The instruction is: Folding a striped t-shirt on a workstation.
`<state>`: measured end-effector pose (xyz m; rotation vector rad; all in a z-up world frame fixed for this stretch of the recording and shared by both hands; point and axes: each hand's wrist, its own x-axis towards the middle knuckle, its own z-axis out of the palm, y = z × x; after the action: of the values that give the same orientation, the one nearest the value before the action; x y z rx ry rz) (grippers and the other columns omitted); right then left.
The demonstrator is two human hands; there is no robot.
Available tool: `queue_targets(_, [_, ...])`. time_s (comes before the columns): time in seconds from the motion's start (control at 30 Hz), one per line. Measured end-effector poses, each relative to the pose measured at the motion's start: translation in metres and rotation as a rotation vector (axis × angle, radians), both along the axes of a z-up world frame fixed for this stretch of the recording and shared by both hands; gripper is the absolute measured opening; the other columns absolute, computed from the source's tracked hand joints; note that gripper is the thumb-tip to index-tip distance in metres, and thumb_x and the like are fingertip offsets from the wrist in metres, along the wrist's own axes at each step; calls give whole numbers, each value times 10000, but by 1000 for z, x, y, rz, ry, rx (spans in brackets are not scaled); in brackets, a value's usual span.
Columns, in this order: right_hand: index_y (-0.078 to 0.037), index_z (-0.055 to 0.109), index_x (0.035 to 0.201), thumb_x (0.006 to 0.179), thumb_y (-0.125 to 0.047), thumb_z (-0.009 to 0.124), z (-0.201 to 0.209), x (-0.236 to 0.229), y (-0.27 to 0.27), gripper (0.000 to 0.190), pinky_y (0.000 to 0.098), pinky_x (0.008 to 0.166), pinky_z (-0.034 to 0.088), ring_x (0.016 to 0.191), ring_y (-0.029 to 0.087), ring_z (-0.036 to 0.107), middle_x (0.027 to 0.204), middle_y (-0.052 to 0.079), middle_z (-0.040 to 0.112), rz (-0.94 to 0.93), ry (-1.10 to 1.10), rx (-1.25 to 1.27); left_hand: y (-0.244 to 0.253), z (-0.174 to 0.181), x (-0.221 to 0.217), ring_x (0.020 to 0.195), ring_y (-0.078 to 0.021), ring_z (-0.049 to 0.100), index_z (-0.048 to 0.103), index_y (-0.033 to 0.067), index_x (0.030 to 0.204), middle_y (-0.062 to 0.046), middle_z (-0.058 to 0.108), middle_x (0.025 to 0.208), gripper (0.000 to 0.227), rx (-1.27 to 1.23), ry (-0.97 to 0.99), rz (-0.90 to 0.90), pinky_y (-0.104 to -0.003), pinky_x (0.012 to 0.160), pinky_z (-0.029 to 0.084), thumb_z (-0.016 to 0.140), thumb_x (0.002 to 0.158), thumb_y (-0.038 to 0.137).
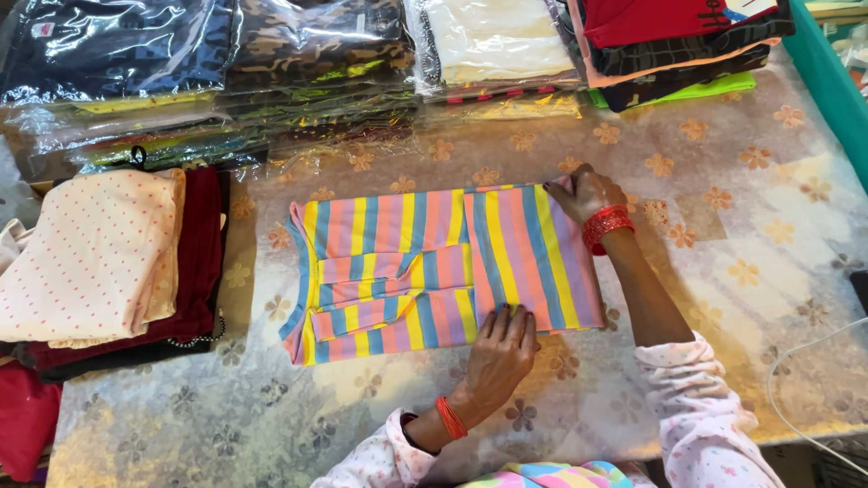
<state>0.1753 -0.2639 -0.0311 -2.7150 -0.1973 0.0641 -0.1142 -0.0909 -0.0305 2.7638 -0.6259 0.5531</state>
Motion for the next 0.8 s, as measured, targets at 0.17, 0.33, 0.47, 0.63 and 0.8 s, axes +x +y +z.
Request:
queue_targets(0.17, [-5,608,1064,862,-575,748,4,3,1,620,478,597,552,703,361,701,796,211,715,21,7,-43,4,-2,0,1174,-418,651,694,-77,1178,-255,664,1283,361,29,-42,-25,-524,1036,515,682,944,197])
queue_targets(0.33, [-15,609,1123,778,-635,764,7,8,-9,726,448,651,570,755,327,723,838,196,729,40,156,29,8,-4,1,1194,-403,663,696,-70,1195,-255,672,1291,377,131,-105,-51,-514,1053,518,667,877,129])
queue_targets(0.47, [28,638,1151,811,-577,801,-21,21,-24,713,406,720,576,840,298,716,958,195,734,66,243,94,-2,26,3,1241,-391,636,684,-39,1225,-233,662,1320,431,143,-59,-67,-517,1064,504,678,842,160])
queue_targets(0.63, [47,592,1213,802,-490,827,-20,19,-24,716,366,713,599,844,242,724,999,176,735,23,301,256,-29,32,20,1127,-325,638,681,-27,1260,-191,677,1242,482,-74,-83,-127,-450,932,527,695,886,277])
queue_targets(0.8, [47,593,1197,861,-397,792,-24,16,-19,592,351,648,580,753,180,702,900,149,754,62,311,424,-37,9,35,850,-258,598,677,22,980,-112,632,937,323,-14,-111,-74,-397,645,486,704,890,330])
